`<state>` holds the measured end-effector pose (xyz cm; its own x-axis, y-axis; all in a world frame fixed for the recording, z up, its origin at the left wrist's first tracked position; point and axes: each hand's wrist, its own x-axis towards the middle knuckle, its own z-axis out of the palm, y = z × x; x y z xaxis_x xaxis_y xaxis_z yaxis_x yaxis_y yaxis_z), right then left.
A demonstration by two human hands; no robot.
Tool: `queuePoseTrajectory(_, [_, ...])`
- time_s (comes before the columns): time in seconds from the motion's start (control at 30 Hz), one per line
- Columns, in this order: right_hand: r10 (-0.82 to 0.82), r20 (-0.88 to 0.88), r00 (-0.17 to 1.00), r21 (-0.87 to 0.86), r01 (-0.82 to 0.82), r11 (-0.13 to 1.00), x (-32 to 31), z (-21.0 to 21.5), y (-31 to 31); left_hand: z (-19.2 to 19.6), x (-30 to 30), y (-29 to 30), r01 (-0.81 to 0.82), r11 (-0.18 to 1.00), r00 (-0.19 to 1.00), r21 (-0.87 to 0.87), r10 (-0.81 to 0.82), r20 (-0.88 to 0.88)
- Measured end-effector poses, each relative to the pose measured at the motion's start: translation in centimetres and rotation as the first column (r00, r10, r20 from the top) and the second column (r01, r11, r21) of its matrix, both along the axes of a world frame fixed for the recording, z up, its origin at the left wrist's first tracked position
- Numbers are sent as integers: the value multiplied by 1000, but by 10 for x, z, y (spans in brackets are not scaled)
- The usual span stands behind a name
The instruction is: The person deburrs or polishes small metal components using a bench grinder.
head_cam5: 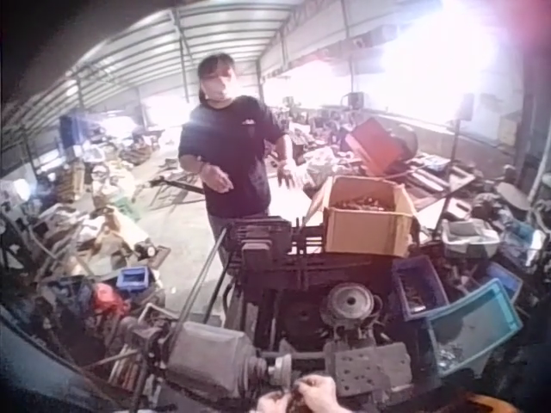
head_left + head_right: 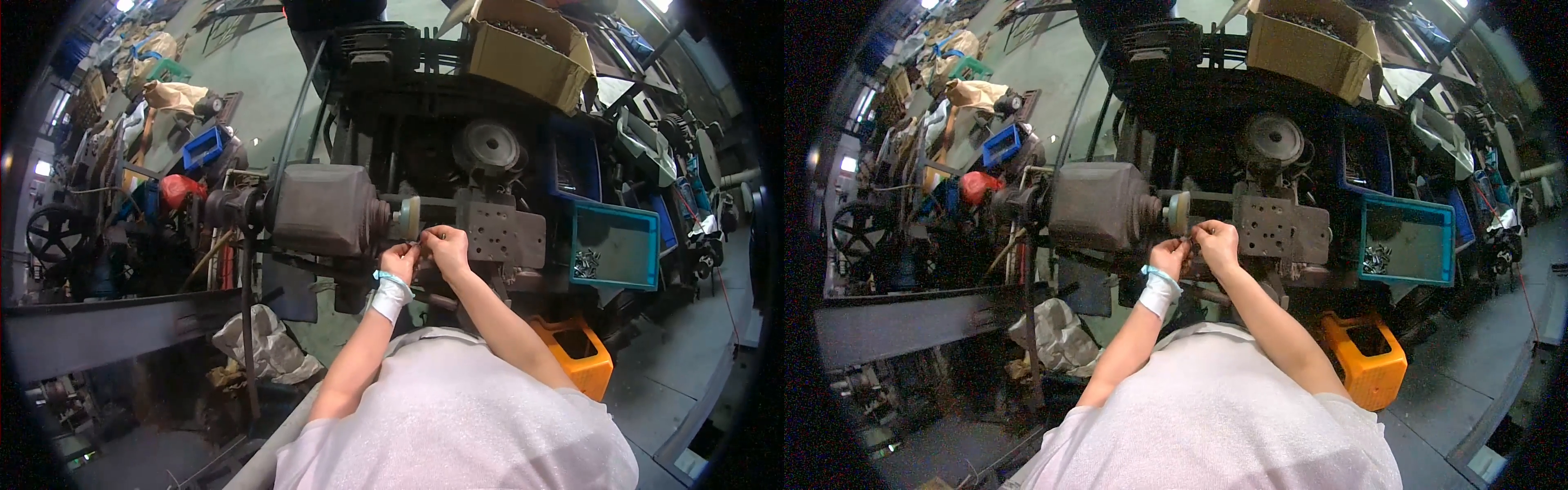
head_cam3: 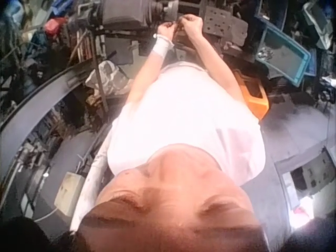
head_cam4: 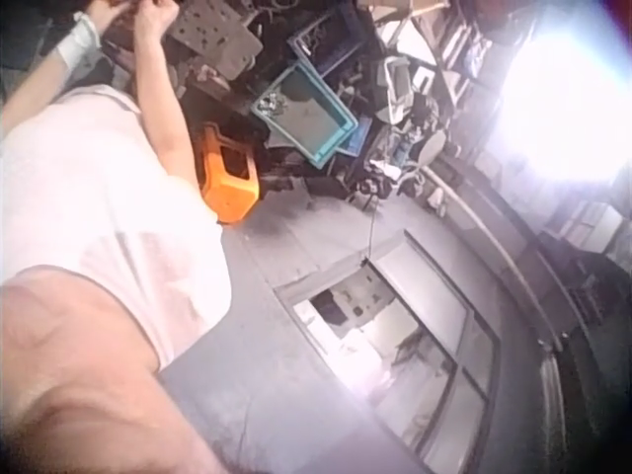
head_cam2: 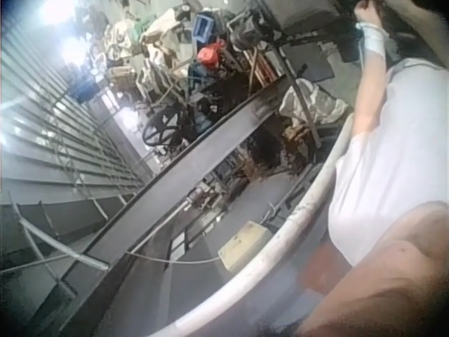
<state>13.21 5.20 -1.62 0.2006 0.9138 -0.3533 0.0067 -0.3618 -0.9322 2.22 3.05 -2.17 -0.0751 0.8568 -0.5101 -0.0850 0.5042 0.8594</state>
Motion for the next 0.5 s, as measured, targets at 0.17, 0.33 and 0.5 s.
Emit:
queuePoseTrajectory(0.17, [-40,-67,997,26,42,999,1,-18,5,0,5,4,-24,999,1000,22,24,-4])
queuePoseTrajectory(0.33, [-7,15,1000,40,7,999,0,-13,5,8,5,5,-24,1000,999,6,24,-34])
queuePoseTrajectory(0.5, [-8,13,1000,46,7,999,-2,-9,5,-2,4,4,-48,996,997,80,52,-54])
